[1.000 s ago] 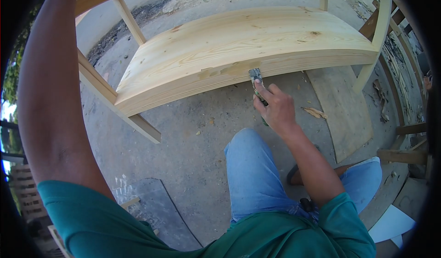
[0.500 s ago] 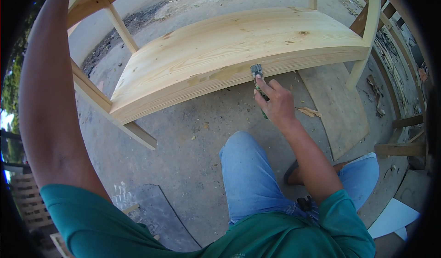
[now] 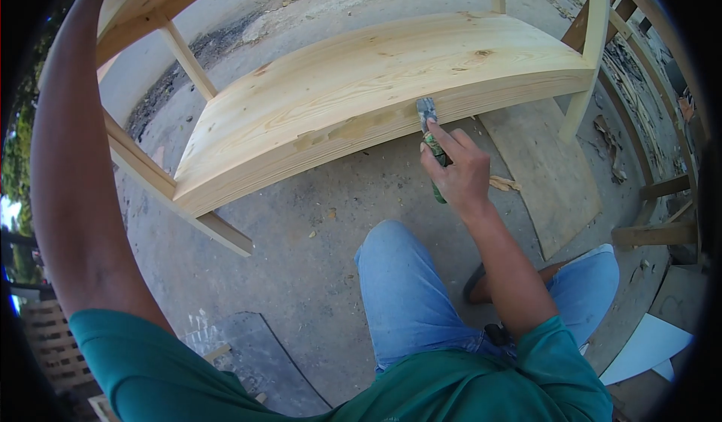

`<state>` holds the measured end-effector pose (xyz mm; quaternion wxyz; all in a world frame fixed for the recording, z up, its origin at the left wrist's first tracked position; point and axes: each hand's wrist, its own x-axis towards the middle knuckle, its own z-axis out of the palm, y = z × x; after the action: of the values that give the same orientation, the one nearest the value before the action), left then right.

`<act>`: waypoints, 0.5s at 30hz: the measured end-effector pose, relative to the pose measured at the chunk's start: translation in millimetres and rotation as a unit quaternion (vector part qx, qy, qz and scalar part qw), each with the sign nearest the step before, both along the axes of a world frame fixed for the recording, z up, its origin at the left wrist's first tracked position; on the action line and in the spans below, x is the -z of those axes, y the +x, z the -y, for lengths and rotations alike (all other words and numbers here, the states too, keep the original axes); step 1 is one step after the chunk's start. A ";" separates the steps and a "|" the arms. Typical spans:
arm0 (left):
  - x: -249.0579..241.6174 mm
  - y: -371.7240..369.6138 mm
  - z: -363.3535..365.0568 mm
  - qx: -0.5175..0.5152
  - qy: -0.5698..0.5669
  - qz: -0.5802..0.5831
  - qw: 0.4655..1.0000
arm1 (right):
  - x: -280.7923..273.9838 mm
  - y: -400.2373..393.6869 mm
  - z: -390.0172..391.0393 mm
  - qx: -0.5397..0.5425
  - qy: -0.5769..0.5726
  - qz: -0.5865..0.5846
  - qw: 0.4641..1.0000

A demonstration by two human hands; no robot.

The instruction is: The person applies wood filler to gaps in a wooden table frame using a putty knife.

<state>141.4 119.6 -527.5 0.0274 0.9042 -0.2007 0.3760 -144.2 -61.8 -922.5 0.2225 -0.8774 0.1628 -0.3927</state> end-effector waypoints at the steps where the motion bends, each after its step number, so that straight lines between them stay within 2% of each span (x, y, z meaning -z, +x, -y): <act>1: 1.5 -4.2 1.1 -0.001 0.010 0.000 1.000 | -1.5 3.7 1.1 0.006 -0.009 0.010 1.000; 4: 2.4 -14.5 0.5 0.002 0.038 0.011 0.999 | 12.0 -1.6 -8.7 -0.031 0.011 -0.027 0.999; 7: 3.8 -8.3 -5.0 0.015 0.047 0.015 0.999 | 7.4 -15.4 -7.5 -0.028 0.198 -0.025 0.979; 10: -0.6 4.1 -4.2 0.022 0.021 0.002 1.000 | -6.9 -2.1 11.8 0.075 0.360 0.087 0.926; 11: -1.1 8.6 -4.6 0.025 0.020 0.008 0.999 | -9.1 0.9 13.9 0.087 0.360 0.077 0.926; 15: 0.5 9.0 -8.4 0.056 -0.010 0.017 0.998 | -1.8 29.7 -38.7 0.031 0.445 0.132 0.885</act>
<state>150.5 128.0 -528.0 0.0543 0.8848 -0.2477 0.3909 -114.5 -23.0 -920.7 0.5971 -0.6204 0.3164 -0.3981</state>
